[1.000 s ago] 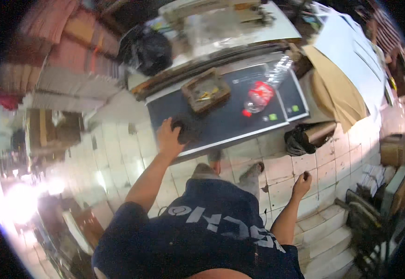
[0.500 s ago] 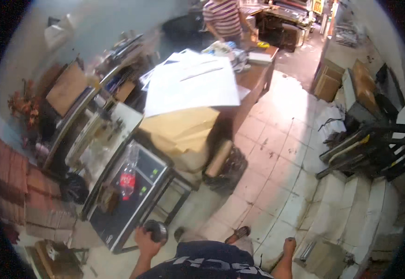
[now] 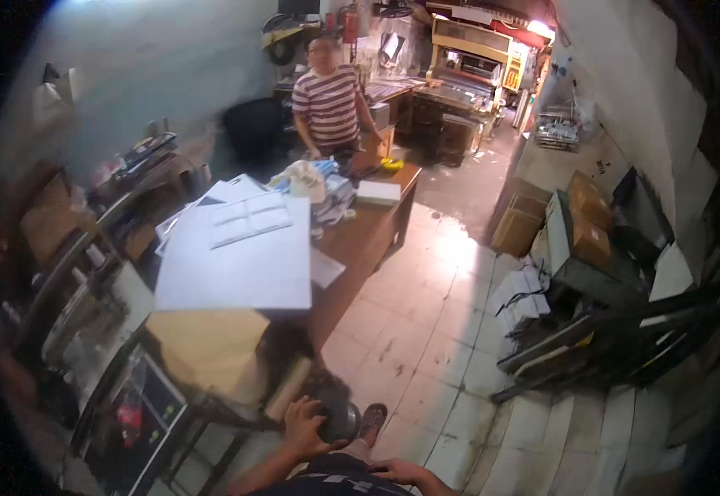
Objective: The person handles booklets and a spool of wire near a machine, moves items off an adjacent table, and carries the spool of wire while walking through the workshop.
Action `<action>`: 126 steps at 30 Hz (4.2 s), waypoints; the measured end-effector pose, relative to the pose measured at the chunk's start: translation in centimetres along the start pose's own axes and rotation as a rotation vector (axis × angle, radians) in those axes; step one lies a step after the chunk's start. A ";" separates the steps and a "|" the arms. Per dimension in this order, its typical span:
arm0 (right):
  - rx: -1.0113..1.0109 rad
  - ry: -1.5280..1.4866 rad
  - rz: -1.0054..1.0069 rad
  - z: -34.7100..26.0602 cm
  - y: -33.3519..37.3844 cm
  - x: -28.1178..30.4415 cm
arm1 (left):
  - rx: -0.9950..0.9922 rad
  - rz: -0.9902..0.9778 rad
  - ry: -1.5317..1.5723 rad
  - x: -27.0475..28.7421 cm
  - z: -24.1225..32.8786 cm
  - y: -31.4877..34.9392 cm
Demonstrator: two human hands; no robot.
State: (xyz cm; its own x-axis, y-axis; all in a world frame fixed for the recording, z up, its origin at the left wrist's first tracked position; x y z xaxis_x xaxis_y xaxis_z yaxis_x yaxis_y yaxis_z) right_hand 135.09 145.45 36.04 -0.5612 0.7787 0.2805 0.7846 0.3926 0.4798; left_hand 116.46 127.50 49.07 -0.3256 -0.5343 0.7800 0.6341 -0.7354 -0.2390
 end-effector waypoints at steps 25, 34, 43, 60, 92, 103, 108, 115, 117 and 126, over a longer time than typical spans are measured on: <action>-0.174 0.196 0.497 9.6 8.1 49.8 | -0.066 -0.061 0.351 -10.2 5.6 -55.0; 0.294 -0.039 1.104 0.1 5.3 79.1 | 0.260 -0.081 1.185 -16.3 7.9 -68.0; 0.500 0.288 0.976 3.1 -2.1 99.7 | 0.567 -0.264 1.637 -21.9 3.4 -87.1; 0.440 0.083 0.614 16.8 -10.1 146.6 | 0.709 -0.445 1.812 -35.5 -1.7 -133.3; 0.363 -0.370 -0.017 45.0 -26.9 246.8 | 0.848 -0.380 1.976 -63.7 -10.1 -230.0; 0.296 -0.411 0.367 57.7 -21.1 286.0 | 0.856 -0.327 2.016 -75.9 0.7 -270.3; 0.331 -0.277 0.514 65.5 -16.4 300.4 | 0.789 -0.549 2.088 -84.8 4.4 -285.1; 0.397 0.003 1.012 78.6 -7.0 320.2 | 0.820 -0.682 2.056 -100.7 8.9 -309.5; 0.358 0.022 1.114 82.2 -3.3 325.2 | 0.910 -0.817 2.031 -104.3 12.9 -316.7; 0.308 -0.148 1.394 99.4 16.0 338.9 | 1.038 -1.358 1.878 -124.2 30.0 -336.2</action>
State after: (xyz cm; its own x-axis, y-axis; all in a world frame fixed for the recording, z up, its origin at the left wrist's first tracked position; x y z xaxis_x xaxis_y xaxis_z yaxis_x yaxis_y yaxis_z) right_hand -16.33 464.23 56.16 0.7163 0.6450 0.2663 0.6972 -0.6460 -0.3109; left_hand -35.23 453.56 49.87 -0.2465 -0.2462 -0.9373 -0.5115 -0.7884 0.3416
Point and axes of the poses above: each hand's wrist, its own y-axis away from the middle knuckle, its own x-axis out of the back of the hand, z = x × y, the point moved 3 cm from there along -y, towards the middle knuckle, and after that the axes turned 10 degrees about y, right-handed, at the moved point
